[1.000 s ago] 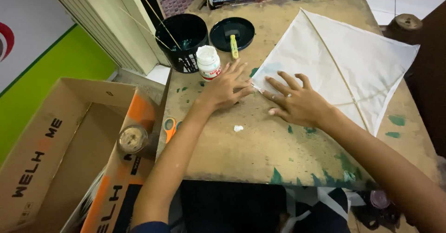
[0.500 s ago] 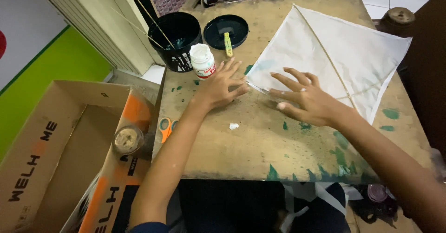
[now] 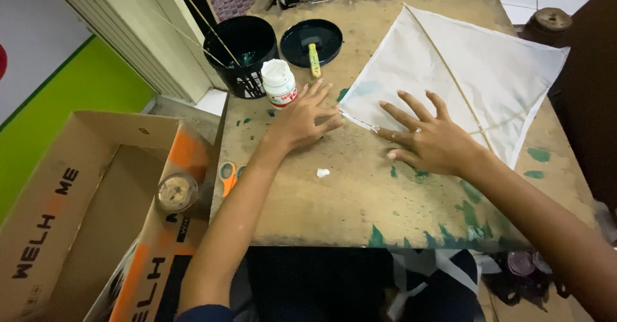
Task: Assembling a kite by gluing paper to a frame and painting a decorative stripe.
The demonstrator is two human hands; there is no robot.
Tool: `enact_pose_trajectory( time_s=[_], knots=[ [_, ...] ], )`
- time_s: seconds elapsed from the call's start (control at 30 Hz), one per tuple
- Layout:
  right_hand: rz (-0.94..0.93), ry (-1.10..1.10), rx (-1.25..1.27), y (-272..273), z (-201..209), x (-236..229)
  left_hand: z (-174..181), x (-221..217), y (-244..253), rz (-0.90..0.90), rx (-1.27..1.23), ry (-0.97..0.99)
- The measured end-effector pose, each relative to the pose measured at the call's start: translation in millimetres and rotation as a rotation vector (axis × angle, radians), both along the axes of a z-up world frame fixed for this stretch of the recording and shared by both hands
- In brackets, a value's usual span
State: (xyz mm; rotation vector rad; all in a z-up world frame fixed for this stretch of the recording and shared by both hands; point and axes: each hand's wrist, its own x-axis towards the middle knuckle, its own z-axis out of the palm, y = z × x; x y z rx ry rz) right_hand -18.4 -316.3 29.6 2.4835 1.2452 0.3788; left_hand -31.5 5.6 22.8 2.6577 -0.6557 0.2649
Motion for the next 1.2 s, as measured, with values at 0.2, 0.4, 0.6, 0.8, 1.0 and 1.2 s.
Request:
enact_pose_trajectory(
  time_s=[0.2, 0.4, 0.6, 0.8, 1.0, 1.2],
  knots=[
    [0.062, 0.063, 0.167, -20.4, 8.6, -6.2, -6.7, 3.7, 1.2, -0.008, -0.009, -0.045],
    [0.202, 0.48, 0.672, -26.0, 10.5, -3.7, -8.5, 5.4, -2.7, -0.02, -0.038, -0.153],
    [0.257, 0.421, 0.751, -32.7, -14.6, 3.9, -19.1, 12.6, -3.2, 0.0, -0.112, -0.355],
    [0.257, 0.376, 0.822, -7.1, 29.5, -8.5, 12.0, 3.2, -17.4, -0.036, -0.234, -0.618],
    [0.39, 0.334, 0.899, 58.1, 77.1, -12.8, 39.8, -23.4, 13.9, 0.059, -0.289, -0.691],
    [0.373, 0.292, 0.868, 118.3, 70.4, -0.3, 32.5, -38.3, 58.3, 0.183, -0.399, -0.64]
  ],
)
